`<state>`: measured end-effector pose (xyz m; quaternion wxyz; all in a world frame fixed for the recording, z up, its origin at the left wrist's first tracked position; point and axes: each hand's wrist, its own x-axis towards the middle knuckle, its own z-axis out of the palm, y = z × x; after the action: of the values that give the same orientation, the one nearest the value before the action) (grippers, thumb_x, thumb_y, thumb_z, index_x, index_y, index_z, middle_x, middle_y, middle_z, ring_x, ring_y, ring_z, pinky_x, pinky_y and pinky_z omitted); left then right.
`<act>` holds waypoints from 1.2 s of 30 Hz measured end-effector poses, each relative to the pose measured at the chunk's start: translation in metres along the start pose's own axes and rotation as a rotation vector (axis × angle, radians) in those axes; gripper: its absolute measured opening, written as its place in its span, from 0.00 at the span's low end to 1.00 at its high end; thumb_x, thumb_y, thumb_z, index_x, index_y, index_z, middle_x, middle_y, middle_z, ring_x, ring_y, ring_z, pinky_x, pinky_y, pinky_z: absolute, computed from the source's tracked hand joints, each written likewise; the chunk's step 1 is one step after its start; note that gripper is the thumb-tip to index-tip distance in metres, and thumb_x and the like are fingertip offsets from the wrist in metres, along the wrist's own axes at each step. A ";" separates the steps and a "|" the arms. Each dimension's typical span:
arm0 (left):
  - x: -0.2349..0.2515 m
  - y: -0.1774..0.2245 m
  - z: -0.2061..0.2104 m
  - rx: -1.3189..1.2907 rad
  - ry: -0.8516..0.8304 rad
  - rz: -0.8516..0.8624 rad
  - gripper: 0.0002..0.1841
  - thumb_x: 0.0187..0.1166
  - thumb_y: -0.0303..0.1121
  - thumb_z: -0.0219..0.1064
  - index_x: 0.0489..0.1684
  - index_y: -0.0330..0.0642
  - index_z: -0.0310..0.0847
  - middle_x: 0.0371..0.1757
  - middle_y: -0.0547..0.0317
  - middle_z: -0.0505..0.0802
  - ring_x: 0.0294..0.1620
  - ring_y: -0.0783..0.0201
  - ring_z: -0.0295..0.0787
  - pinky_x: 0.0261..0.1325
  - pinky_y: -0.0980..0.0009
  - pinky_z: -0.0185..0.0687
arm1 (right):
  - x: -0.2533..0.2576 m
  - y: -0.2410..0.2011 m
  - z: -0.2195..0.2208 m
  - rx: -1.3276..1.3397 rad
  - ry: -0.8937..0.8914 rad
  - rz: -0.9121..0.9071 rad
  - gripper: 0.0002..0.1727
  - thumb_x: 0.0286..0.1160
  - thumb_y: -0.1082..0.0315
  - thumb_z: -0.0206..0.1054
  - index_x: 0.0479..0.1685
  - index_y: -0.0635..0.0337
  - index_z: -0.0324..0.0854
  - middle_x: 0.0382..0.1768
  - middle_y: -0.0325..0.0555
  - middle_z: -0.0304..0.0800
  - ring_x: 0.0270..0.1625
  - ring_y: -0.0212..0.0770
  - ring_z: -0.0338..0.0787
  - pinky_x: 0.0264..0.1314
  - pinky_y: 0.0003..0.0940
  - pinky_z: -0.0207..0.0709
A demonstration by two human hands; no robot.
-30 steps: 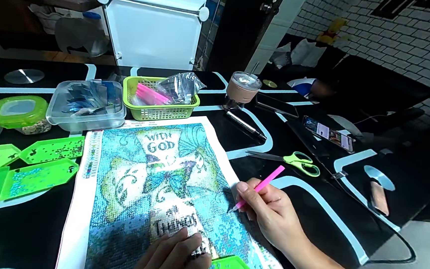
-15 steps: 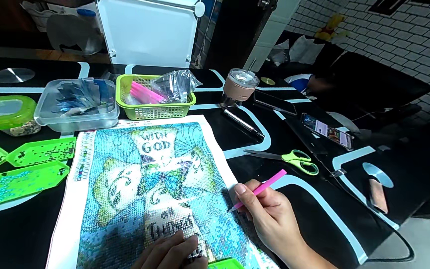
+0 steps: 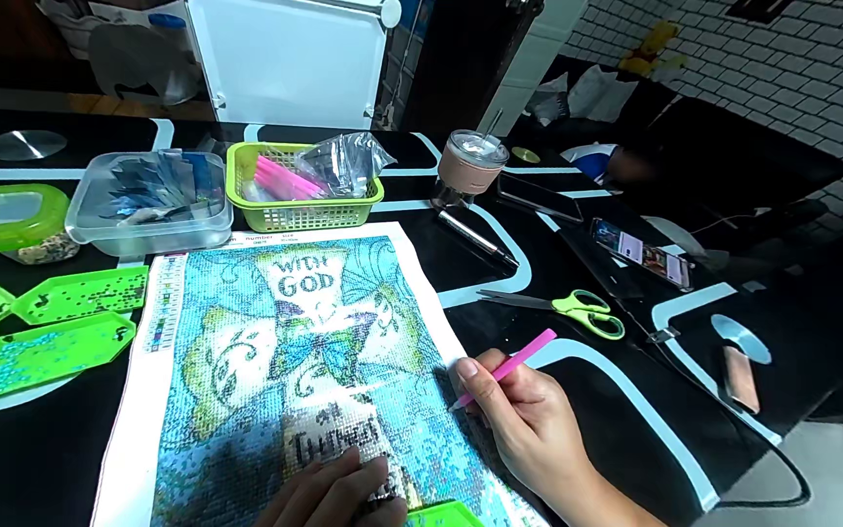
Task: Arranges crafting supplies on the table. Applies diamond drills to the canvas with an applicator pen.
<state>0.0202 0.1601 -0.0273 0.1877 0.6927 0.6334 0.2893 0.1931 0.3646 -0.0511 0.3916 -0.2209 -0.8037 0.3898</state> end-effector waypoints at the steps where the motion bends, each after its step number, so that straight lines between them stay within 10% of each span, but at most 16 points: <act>1: 0.000 0.000 0.000 0.001 0.000 0.003 0.25 0.76 0.52 0.73 0.63 0.44 0.90 0.71 0.46 0.90 0.77 0.43 0.82 0.80 0.50 0.73 | 0.000 0.000 0.000 -0.017 0.002 -0.014 0.17 0.90 0.63 0.59 0.28 0.56 0.82 0.23 0.31 0.83 0.27 0.18 0.82 0.30 0.13 0.76; 8: 0.000 0.000 -0.001 0.010 -0.011 -0.003 0.25 0.76 0.52 0.73 0.64 0.44 0.89 0.72 0.47 0.89 0.78 0.43 0.81 0.80 0.51 0.72 | -0.003 0.000 0.001 -0.135 0.008 -0.093 0.19 0.91 0.60 0.58 0.30 0.59 0.82 0.24 0.33 0.83 0.28 0.18 0.81 0.32 0.12 0.76; 14: -0.001 0.001 0.000 0.007 0.004 -0.002 0.24 0.75 0.51 0.74 0.63 0.46 0.90 0.72 0.48 0.90 0.78 0.43 0.81 0.80 0.49 0.72 | -0.002 -0.012 -0.008 0.187 0.028 0.185 0.15 0.88 0.61 0.61 0.30 0.50 0.86 0.25 0.29 0.89 0.25 0.20 0.85 0.28 0.15 0.79; 20: -0.002 0.000 0.001 0.015 0.026 0.001 0.23 0.75 0.50 0.75 0.62 0.46 0.90 0.72 0.49 0.90 0.78 0.44 0.81 0.79 0.49 0.74 | -0.032 -0.047 0.004 0.243 -0.246 0.065 0.15 0.90 0.65 0.60 0.33 0.64 0.81 0.24 0.39 0.85 0.28 0.21 0.83 0.33 0.17 0.77; 36: -0.001 0.000 0.003 0.027 0.042 0.011 0.23 0.74 0.49 0.75 0.61 0.46 0.90 0.71 0.49 0.90 0.78 0.45 0.81 0.79 0.51 0.74 | -0.041 -0.040 0.012 0.138 -0.185 -0.044 0.15 0.90 0.66 0.61 0.34 0.65 0.80 0.26 0.43 0.83 0.31 0.23 0.84 0.36 0.16 0.78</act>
<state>0.0227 0.1592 -0.0298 0.1631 0.6925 0.6372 0.2964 0.2062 0.3079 -0.0422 0.3386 -0.1388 -0.8124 0.4540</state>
